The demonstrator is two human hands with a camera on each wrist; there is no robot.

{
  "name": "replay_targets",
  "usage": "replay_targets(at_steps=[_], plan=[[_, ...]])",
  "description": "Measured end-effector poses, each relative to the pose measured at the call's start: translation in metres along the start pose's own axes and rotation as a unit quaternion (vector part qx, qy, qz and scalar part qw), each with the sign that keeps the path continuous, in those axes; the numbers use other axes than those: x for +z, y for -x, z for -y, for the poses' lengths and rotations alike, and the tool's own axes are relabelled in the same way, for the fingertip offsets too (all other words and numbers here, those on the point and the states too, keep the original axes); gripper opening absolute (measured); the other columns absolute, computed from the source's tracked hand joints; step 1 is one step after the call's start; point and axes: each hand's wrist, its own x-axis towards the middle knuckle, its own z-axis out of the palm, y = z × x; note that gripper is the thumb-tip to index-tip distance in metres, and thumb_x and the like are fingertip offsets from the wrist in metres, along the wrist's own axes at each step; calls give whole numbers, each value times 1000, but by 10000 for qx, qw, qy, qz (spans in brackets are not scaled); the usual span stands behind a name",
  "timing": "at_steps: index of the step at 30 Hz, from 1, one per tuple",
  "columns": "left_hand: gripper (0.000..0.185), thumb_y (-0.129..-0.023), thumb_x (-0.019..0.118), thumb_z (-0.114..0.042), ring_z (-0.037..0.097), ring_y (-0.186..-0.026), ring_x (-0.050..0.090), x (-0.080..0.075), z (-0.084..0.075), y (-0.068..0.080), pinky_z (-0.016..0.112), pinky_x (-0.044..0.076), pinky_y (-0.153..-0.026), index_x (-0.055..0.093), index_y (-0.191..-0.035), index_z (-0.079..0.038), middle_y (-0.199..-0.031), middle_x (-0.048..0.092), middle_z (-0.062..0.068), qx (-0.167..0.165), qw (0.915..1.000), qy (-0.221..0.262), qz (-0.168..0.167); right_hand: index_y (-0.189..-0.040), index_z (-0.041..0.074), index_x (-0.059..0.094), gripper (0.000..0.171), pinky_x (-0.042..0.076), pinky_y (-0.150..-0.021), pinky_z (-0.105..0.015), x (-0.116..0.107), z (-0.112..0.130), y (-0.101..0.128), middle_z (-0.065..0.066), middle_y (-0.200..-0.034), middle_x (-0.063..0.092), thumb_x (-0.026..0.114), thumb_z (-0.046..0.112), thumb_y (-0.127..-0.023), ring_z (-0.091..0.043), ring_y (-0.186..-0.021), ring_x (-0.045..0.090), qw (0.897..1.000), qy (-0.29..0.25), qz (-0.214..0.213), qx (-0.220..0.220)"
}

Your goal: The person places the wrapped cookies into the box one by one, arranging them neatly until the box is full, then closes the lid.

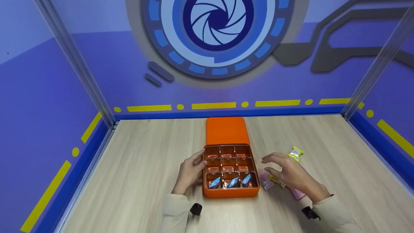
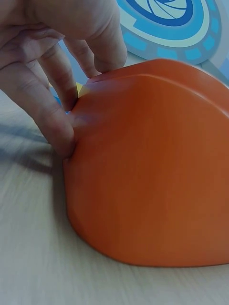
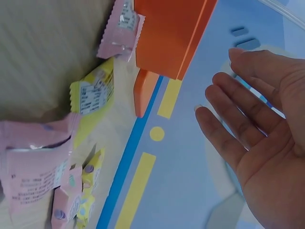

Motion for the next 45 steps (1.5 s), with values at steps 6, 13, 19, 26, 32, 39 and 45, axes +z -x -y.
replay_targets(at_steps=[6, 13, 19, 26, 32, 39, 45], plan=[[51, -103, 69, -6, 36, -130, 63, 0, -2, 1, 46, 51, -107, 57, -152, -3, -141, 63, 26, 28, 10000, 84, 10, -110, 10, 76, 33, 61, -88, -46, -2, -4, 5, -7, -117, 76, 84, -9, -85, -26, -107, 73, 9999, 51, -63, 59], [52, -103, 69, -8, 36, -131, 62, 0, -1, 1, 46, 51, -107, 58, -153, -3, -142, 62, 25, 1, 10000, 79, 7, -110, 12, 76, 36, 61, -89, -46, -3, -7, 10, -1, -117, 75, 84, -11, -83, -26, -107, 73, 9998, 56, -3, 208], [51, -102, 68, -5, 36, -132, 60, -1, 1, 0, 45, 50, -108, 58, -152, -2, -144, 62, 24, 27, 10000, -24, -16, -112, 12, 77, 33, 61, -91, -46, -2, -7, 15, 0, -116, 75, 84, -7, -86, -26, -107, 72, 9985, 101, 179, 508], [51, -102, 69, -7, 35, -132, 61, 0, 0, 1, 45, 50, -108, 58, -152, -4, -145, 61, 22, -12, 10000, 6, -28, -117, 5, 75, 30, 61, -89, -49, 2, -4, 20, -8, -117, 74, 81, -5, -89, -33, -105, 73, 9942, -334, 575, 848], [53, -103, 69, -7, 37, -131, 61, 0, -1, 1, 46, 53, -105, 55, -154, -1, -144, 60, 27, 20, 9999, 109, -12, -117, 3, 75, 23, 61, -88, -50, 9, 1, 20, -11, -114, 74, 79, 1, -95, -33, -102, 74, 9911, -475, 803, 948], [52, -103, 69, -7, 35, -130, 63, 0, -1, 1, 45, 52, -106, 56, -153, -3, -142, 62, 25, -32, 9999, 157, 13, -111, 8, 77, 20, 62, -86, -44, 20, 5, 20, -6, -110, 74, 80, 0, -93, -26, -99, 72, 9916, -224, 995, 800], [51, -103, 68, -8, 34, -129, 64, -1, 0, 1, 43, 55, -102, 57, -153, -5, -142, 63, 25, -68, 9999, 109, 35, -108, 10, 76, 24, 61, -82, -42, 27, 5, 23, -2, -106, 72, 86, 2, -87, -20, -94, 70, 9937, -29, 1018, 470]])
